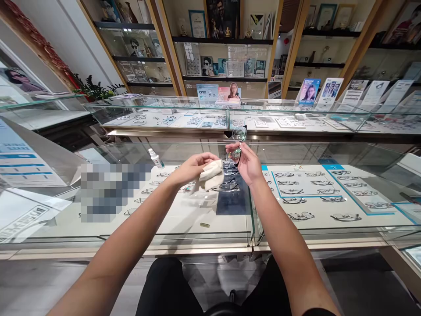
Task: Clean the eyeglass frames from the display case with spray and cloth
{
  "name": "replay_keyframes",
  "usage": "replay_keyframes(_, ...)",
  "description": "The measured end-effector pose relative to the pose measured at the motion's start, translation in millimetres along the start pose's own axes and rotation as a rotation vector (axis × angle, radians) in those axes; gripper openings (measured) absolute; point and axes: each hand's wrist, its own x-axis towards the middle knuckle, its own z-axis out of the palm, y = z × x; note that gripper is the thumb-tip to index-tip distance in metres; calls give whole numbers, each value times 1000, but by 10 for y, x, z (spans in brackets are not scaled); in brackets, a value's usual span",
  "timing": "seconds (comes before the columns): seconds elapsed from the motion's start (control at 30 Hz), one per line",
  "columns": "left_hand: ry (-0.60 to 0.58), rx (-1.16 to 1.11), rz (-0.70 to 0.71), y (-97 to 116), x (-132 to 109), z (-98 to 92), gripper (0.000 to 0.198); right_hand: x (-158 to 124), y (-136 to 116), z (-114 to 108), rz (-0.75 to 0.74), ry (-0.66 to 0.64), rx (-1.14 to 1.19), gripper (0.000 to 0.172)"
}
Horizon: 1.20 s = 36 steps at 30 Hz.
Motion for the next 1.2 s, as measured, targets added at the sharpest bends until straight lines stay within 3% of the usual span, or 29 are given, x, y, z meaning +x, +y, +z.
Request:
replay_keyframes(0.3, 211, -210, -20, -142, -29, 106, 68, -44, 61, -64, 44, -7, -64, 21)
replay_keyframes(0.6, 342, -352, -42, -228, 12, 152, 67, -108, 104, 60, 105, -38, -109, 23)
replay_keyframes(0.9, 533, -284, 173, -234, 8, 171, 58, -111, 151, 52, 91, -48, -149, 21)
replay_keyframes(1.03, 666, -167, 315, -227, -8, 214, 57, -127, 203, 71, 121, -60, -262, 29)
replay_keyframes(1.2, 737, -50, 365, -246, -73, 323, 49, -153, 286, 93, 145, -99, -358, 37)
